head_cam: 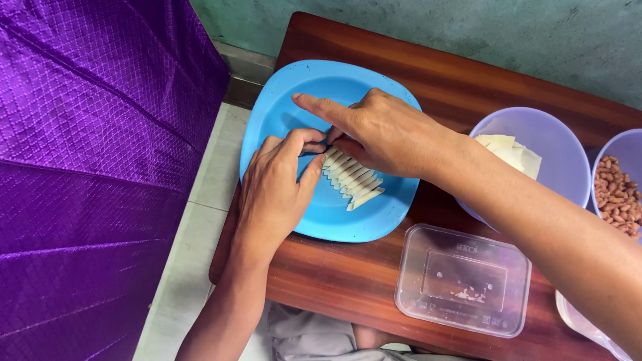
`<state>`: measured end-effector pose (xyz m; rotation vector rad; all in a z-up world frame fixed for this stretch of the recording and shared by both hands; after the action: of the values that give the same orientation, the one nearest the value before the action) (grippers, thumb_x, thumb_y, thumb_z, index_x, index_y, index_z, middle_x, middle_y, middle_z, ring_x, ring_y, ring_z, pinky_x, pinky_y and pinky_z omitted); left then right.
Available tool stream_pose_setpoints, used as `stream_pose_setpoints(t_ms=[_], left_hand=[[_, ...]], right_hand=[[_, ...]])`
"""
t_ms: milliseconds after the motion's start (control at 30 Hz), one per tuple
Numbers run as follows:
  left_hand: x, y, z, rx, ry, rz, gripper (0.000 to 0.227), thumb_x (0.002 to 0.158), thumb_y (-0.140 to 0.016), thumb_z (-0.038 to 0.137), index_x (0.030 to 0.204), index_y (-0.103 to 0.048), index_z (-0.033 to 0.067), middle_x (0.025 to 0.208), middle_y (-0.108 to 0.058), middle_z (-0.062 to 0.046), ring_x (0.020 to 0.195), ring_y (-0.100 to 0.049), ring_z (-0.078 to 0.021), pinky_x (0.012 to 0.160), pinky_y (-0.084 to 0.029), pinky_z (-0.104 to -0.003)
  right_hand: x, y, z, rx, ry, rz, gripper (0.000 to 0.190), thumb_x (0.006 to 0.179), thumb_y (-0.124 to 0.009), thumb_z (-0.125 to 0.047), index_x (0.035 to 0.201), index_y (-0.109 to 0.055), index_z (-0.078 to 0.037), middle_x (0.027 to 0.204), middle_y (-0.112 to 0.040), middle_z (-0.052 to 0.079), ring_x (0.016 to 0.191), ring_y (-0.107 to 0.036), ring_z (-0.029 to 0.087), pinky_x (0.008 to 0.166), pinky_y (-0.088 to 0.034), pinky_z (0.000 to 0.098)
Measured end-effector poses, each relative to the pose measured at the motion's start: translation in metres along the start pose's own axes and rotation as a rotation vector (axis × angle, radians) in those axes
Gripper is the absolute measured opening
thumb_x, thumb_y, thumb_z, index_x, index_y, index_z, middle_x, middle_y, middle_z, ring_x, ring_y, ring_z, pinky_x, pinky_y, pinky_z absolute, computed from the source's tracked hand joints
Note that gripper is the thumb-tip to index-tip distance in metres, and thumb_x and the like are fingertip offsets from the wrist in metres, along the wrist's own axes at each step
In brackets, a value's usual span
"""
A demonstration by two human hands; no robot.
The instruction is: Wrapping individual peanuts in small squares of dough and rolling them into small cylinders for snack preparation.
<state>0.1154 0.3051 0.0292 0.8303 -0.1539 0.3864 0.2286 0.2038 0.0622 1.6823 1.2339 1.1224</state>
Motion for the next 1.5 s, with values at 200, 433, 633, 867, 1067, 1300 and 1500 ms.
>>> stream_pose_setpoints(t_ms=[200,433,633,867,1067,1300,1500], left_hand=[[0.001,-0.003,-0.002,0.017,-0.011,-0.003,0.027,0.089,-0.07,0.011,0.116,-0.064,0.0084,0.099,-0.078,-0.001,0.091,-0.066,-0.0202,0.088,-0.05,-0.039],[0.002,-0.002,-0.002,0.003,-0.015,0.001,0.031,0.089,-0.07,0.009,0.119,-0.064,0.0076,0.102,-0.078,-0.003,0.095,-0.067,-0.0204,0.088,-0.051,-0.038],[0.0,0.016,0.013,-0.162,0.001,0.056,0.035,0.088,-0.067,0.002,0.122,-0.062,0.0048,0.109,-0.075,-0.01,0.103,-0.068,-0.0232,0.089,-0.054,-0.036],[-0.003,0.025,0.075,-0.208,-0.143,0.083,0.029,0.091,-0.068,0.004,0.12,-0.064,0.0013,0.106,-0.072,-0.008,0.097,-0.065,-0.0206,0.082,-0.052,-0.033],[0.008,-0.023,0.159,-0.327,-0.373,-0.041,0.021,0.087,-0.071,0.003,0.108,-0.068,0.0013,0.095,-0.072,-0.007,0.081,-0.066,-0.0193,0.07,-0.052,-0.031],[0.044,-0.117,0.176,-0.159,-0.313,-0.181,0.016,0.082,-0.069,0.008,0.096,-0.077,0.0036,0.086,-0.078,-0.013,0.072,-0.073,-0.036,0.065,-0.056,-0.045],[0.061,-0.167,0.158,0.135,-0.32,-0.412,0.02,0.083,-0.075,0.012,0.103,-0.077,0.0112,0.095,-0.07,-0.013,0.095,-0.068,-0.0364,0.081,-0.058,-0.048]], right_hand=[[-0.002,-0.001,0.0,-0.029,-0.018,0.003,0.067,0.081,-0.07,0.005,0.145,-0.054,-0.003,0.071,-0.073,0.013,0.046,-0.066,0.028,0.039,-0.048,0.0385],[-0.001,0.008,-0.004,-0.039,-0.061,-0.007,0.062,0.086,-0.069,0.004,0.145,-0.053,-0.003,0.071,-0.074,0.013,0.048,-0.069,0.026,0.035,-0.048,0.038],[-0.027,0.063,-0.017,-0.146,-0.102,0.083,0.064,0.091,-0.07,0.002,0.151,-0.048,0.003,0.073,-0.072,0.019,0.048,-0.067,0.033,0.041,-0.046,0.0472],[-0.131,0.13,-0.05,-0.156,-0.51,0.18,0.021,0.09,-0.08,-0.006,0.101,-0.064,0.001,0.077,-0.072,0.009,0.053,-0.064,0.027,0.048,-0.047,0.0391],[-0.218,0.133,-0.078,-0.018,-0.787,0.409,0.017,0.097,-0.071,-0.003,0.081,-0.068,0.003,0.06,-0.064,0.005,0.043,-0.052,0.013,0.039,-0.038,0.0291],[-0.242,0.108,-0.067,-0.083,-0.769,0.892,0.042,0.083,-0.048,0.016,0.122,-0.061,0.009,0.084,-0.072,0.014,0.066,-0.07,0.02,0.056,-0.051,0.0304],[-0.256,0.089,-0.04,0.028,-0.861,0.995,0.047,0.093,-0.043,0.01,0.137,-0.053,-0.002,0.097,-0.076,0.015,0.082,-0.077,0.025,0.064,-0.062,0.0332]])
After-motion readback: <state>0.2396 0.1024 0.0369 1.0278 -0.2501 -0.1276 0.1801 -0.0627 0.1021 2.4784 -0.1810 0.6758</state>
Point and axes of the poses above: each hand's wrist, its own x-axis towards the middle knuckle, its own y-axis out of the back of the hand, z = x × y, the point moved 5 cm from there along x, towards the middle knuckle
